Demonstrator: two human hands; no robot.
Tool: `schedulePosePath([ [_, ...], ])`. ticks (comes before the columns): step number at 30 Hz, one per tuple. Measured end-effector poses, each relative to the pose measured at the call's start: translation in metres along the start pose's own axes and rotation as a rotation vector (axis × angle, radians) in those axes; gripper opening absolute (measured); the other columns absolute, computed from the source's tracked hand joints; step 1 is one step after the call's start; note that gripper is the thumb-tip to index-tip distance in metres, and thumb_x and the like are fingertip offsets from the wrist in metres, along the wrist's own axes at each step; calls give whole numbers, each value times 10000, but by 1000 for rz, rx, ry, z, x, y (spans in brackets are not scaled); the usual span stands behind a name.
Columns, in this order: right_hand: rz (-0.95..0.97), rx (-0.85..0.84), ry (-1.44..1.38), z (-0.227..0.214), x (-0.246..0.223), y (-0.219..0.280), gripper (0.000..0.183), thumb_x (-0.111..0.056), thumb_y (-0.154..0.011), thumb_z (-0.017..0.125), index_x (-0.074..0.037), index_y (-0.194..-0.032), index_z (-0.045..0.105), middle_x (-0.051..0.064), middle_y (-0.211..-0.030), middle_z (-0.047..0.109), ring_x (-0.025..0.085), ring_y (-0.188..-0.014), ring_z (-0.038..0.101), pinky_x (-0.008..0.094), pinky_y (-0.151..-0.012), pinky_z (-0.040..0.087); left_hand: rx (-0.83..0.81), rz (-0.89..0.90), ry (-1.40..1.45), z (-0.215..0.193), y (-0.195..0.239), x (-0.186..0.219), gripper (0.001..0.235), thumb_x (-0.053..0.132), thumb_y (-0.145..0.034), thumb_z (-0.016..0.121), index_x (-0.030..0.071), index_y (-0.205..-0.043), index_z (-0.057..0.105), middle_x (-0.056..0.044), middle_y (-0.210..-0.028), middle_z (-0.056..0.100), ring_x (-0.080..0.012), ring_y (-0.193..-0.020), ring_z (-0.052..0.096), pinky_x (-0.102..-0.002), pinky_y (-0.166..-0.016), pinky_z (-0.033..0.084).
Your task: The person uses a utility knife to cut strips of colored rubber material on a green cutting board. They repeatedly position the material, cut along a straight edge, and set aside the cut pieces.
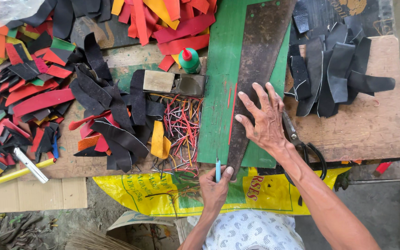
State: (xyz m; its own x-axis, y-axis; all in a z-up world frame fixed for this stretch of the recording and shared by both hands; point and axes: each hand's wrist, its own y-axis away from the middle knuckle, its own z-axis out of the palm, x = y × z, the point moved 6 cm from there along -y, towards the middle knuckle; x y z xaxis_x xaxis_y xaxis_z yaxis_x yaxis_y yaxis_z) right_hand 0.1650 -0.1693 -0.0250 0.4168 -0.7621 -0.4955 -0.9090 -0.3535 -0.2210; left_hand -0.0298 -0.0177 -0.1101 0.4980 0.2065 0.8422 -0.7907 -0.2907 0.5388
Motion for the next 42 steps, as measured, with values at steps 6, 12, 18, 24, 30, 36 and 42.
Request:
schedulePosePath([
  [6, -6, -7, 35, 3, 0, -3, 554, -382, -1008, 655, -191, -1517, 549, 181, -1637, 351, 443, -1528, 257, 592, -1222, 199, 9, -51, -9, 2, -2, 8, 289, 259, -885, 797, -27, -922, 798, 19, -633, 687, -12, -507, 420, -227, -445, 303],
  [12, 5, -20, 62, 4, -1, -5, 547, -388, -1031, 611, -201, -1539, 531, 177, -1656, 333, 443, -1537, 255, 593, -1220, 198, -21, -68, 6, 2, -3, 17, 292, 265, -896, 804, -26, -871, 804, 30, -587, 623, -17, -482, 399, -235, -435, 277],
  [18, 9, -28, 67, 5, -1, -4, 547, -386, -1038, 607, -207, -1547, 524, 175, -1665, 322, 437, -1545, 242, 595, -1225, 190, -30, -120, 25, 2, -4, 13, 288, 272, -879, 803, -15, -853, 799, 21, -586, 658, -25, -465, 406, -241, -425, 279],
  [24, 0, -169, 77, 2, 6, -8, 649, -428, -982, 642, -270, -1583, 457, 170, -1668, 293, 451, -1543, 209, 604, -1220, 198, -42, -91, 15, 1, -7, 11, 291, 270, -890, 812, -18, -845, 806, 22, -601, 647, -21, -488, 405, -237, -441, 283],
  [30, 6, -327, 56, -1, 9, -12, 1073, -637, -658, 796, -301, -1576, 352, 191, -1641, 216, 465, -1517, 134, 635, -1156, 182, -50, -101, 10, 0, -7, 10, 288, 272, -888, 805, -15, -862, 809, 27, -621, 672, -16, -488, 408, -232, -437, 288],
  [36, 4, -314, 62, -3, 6, -13, 1097, -639, -650, 816, -301, -1584, 351, 187, -1650, 211, 469, -1525, 138, 637, -1167, 190, -78, -124, 34, -1, -7, 8, 303, 276, -897, 800, -27, -870, 808, 6, -605, 658, -22, -452, 397, -235, -411, 274],
  [42, 1, -323, 75, -3, 3, -15, 1096, -615, -656, 821, -268, -1583, 350, 205, -1645, 205, 489, -1517, 137, 643, -1167, 197, -78, -111, 19, 0, -8, 8, 306, 277, -910, 801, -28, -889, 809, -35, -622, 677, -18, -456, 413, -226, -411, 294],
])
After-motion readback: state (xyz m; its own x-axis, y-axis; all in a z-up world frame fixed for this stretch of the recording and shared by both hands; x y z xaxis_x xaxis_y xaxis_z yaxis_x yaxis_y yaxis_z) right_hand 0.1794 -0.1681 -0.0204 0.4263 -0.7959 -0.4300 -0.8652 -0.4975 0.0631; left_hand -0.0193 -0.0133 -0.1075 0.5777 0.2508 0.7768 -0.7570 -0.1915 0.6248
